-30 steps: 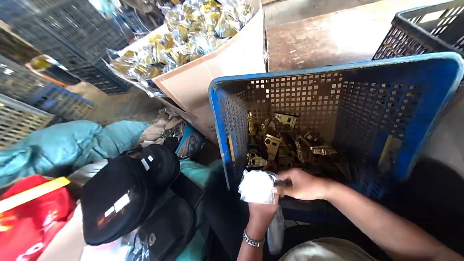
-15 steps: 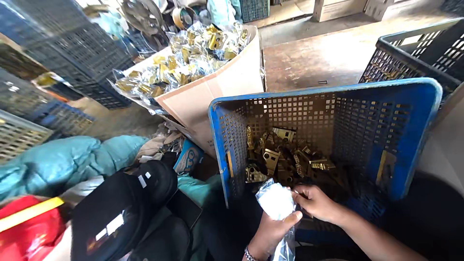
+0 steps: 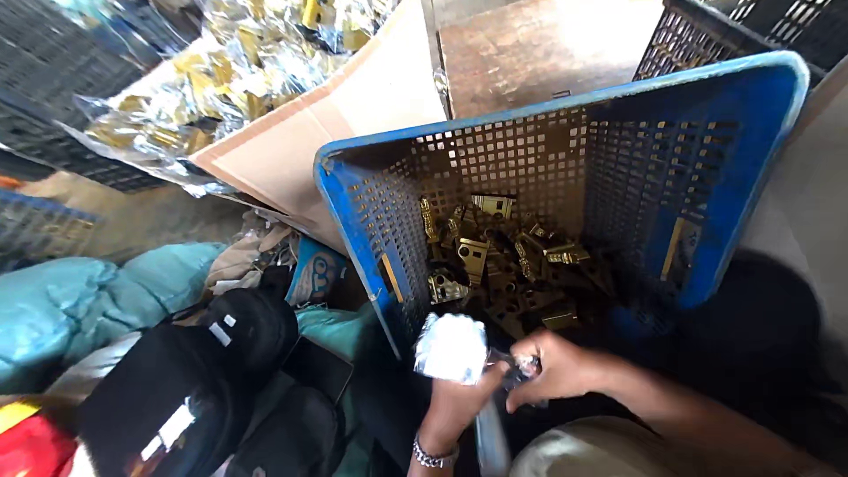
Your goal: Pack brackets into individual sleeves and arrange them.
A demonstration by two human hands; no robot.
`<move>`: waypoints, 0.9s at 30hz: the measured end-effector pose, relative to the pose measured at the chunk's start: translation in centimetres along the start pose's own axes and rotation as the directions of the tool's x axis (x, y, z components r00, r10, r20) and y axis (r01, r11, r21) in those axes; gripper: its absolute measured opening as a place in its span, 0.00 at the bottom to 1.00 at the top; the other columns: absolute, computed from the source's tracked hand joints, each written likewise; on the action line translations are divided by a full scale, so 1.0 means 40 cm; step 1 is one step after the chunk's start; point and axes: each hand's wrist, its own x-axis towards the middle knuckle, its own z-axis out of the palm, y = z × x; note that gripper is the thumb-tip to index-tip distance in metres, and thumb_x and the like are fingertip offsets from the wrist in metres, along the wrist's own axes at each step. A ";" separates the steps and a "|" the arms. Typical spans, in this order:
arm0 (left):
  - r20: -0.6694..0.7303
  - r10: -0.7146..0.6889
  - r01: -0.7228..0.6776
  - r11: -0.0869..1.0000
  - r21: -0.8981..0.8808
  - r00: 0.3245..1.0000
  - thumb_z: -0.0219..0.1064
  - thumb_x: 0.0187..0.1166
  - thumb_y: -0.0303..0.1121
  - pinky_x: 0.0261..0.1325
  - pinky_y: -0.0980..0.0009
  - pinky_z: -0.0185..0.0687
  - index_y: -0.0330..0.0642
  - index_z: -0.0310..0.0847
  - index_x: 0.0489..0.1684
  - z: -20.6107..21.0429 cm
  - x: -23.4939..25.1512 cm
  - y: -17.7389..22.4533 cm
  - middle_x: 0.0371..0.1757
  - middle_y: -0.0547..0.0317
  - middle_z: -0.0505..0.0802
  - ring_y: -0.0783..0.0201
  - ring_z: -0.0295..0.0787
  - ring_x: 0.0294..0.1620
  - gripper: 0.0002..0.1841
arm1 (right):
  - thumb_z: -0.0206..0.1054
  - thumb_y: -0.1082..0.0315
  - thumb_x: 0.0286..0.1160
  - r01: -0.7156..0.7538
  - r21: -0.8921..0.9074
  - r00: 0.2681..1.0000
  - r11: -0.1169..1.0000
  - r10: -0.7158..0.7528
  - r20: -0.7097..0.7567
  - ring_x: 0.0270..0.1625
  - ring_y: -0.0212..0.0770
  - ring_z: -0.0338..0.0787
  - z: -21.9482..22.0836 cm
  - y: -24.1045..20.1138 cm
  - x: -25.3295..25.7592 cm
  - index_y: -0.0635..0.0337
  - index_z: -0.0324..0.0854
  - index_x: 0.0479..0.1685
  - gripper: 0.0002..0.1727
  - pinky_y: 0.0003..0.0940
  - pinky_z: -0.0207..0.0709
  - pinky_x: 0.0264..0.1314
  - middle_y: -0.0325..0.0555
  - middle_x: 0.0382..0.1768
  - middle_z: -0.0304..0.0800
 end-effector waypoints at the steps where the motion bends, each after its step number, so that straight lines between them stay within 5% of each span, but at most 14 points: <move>1: -0.102 0.085 -0.069 0.986 0.151 0.991 0.84 0.50 0.25 0.52 0.79 0.87 0.23 0.82 0.43 -0.024 0.002 -0.028 0.35 0.59 0.93 0.79 0.89 0.39 0.23 | 0.84 0.65 0.56 -0.059 0.034 0.998 0.998 0.060 -0.028 0.19 0.18 0.69 -0.022 0.006 0.013 0.57 0.72 0.16 0.21 0.17 0.63 0.24 0.26 0.14 0.71; 3: -0.256 0.175 -0.102 0.956 0.274 0.951 0.80 0.50 0.26 0.53 0.79 0.85 0.17 0.80 0.45 -0.056 0.010 -0.062 0.37 0.53 0.92 0.78 0.89 0.41 0.25 | 0.79 0.69 0.67 -0.220 0.127 0.963 0.967 0.236 -0.127 0.20 0.27 0.81 -0.077 0.021 0.074 0.64 0.76 0.32 0.14 0.25 0.80 0.28 0.36 0.21 0.82; 5: -0.363 0.142 -0.098 0.986 0.137 0.921 0.75 0.54 0.21 0.50 0.79 0.88 0.27 0.79 0.44 -0.065 0.014 -0.065 0.35 0.66 0.92 0.80 0.90 0.39 0.18 | 0.72 0.67 0.78 -0.358 0.122 0.907 0.926 0.376 -0.189 0.37 0.37 0.87 -0.109 0.054 0.167 0.71 0.76 0.56 0.17 0.34 0.85 0.45 0.50 0.42 0.85; 8: -0.406 0.173 -0.168 0.985 0.048 0.898 0.75 0.63 0.22 0.52 0.76 0.90 0.29 0.81 0.49 -0.075 0.020 -0.053 0.39 0.67 0.95 0.76 0.92 0.43 0.16 | 0.68 0.60 0.84 -0.399 -0.172 0.896 0.901 0.343 -0.283 0.75 0.57 0.79 -0.111 0.113 0.338 0.68 0.77 0.75 0.26 0.49 0.70 0.79 0.67 0.74 0.77; 11: -0.478 0.186 -0.180 0.982 0.061 0.859 0.77 0.64 0.23 0.51 0.78 0.90 0.32 0.82 0.46 -0.067 0.026 -0.039 0.37 0.70 0.94 0.80 0.91 0.42 0.14 | 0.62 0.49 0.87 -0.485 -0.417 0.869 0.769 0.370 -0.330 0.90 0.66 0.58 -0.080 0.169 0.498 0.58 0.70 0.85 0.33 0.57 0.55 0.90 0.69 0.88 0.55; 14: -0.504 0.240 -0.185 0.970 0.158 0.829 0.79 0.63 0.26 0.56 0.79 0.88 0.25 0.81 0.48 -0.073 0.039 -0.041 0.39 0.65 0.94 0.80 0.91 0.45 0.19 | 0.62 0.54 0.86 -0.565 -0.436 0.822 0.700 0.434 -0.369 0.90 0.71 0.54 -0.065 0.197 0.560 0.57 0.72 0.83 0.29 0.61 0.54 0.88 0.73 0.88 0.50; 17: -0.451 0.351 -0.219 0.922 0.320 0.821 0.80 0.65 0.29 0.60 0.80 0.85 0.19 0.81 0.47 -0.090 0.058 -0.056 0.41 0.56 0.93 0.80 0.90 0.48 0.21 | 0.65 0.61 0.86 -0.484 0.018 0.800 0.875 0.451 -0.394 0.82 0.60 0.71 -0.097 0.169 0.509 0.67 0.77 0.76 0.25 0.53 0.65 0.83 0.69 0.79 0.71; 20: -0.380 0.432 -0.273 0.873 0.403 0.818 0.79 0.67 0.31 0.62 0.78 0.85 0.18 0.82 0.46 -0.082 0.078 -0.083 0.42 0.50 0.94 0.78 0.91 0.49 0.21 | 0.66 0.61 0.85 -0.280 0.263 0.851 0.923 0.366 -0.378 0.58 0.44 0.85 -0.147 0.089 0.350 0.63 0.77 0.71 0.22 0.43 0.80 0.62 0.56 0.61 0.85; 24: -0.320 0.430 -0.297 0.873 0.388 0.844 0.79 0.62 0.28 0.58 0.83 0.84 0.14 0.82 0.43 -0.021 0.084 -0.064 0.40 0.46 0.95 0.80 0.91 0.46 0.21 | 0.68 0.68 0.72 -0.200 0.255 0.977 0.946 0.212 -0.023 0.36 0.39 0.95 -0.165 -0.069 0.116 0.56 0.65 0.70 0.27 0.35 0.94 0.36 0.43 0.47 0.91; 26: -0.313 0.403 -0.327 0.906 0.269 0.860 0.78 0.60 0.25 0.58 0.83 0.84 0.12 0.80 0.44 0.019 0.078 -0.047 0.40 0.46 0.95 0.80 0.91 0.46 0.21 | 0.68 0.65 0.75 -0.301 0.139 0.945 0.943 0.275 0.178 0.37 0.37 0.95 -0.144 -0.113 0.070 0.55 0.57 0.74 0.31 0.34 0.94 0.37 0.42 0.51 0.87; 27: -0.309 0.359 -0.319 0.932 0.174 0.880 0.78 0.62 0.25 0.58 0.82 0.85 0.13 0.79 0.46 0.037 0.072 -0.034 0.41 0.49 0.94 0.80 0.90 0.47 0.21 | 0.68 0.64 0.76 -0.293 0.026 0.946 0.956 0.286 0.155 0.40 0.35 0.94 -0.129 -0.114 0.064 0.58 0.58 0.75 0.31 0.32 0.92 0.41 0.44 0.52 0.85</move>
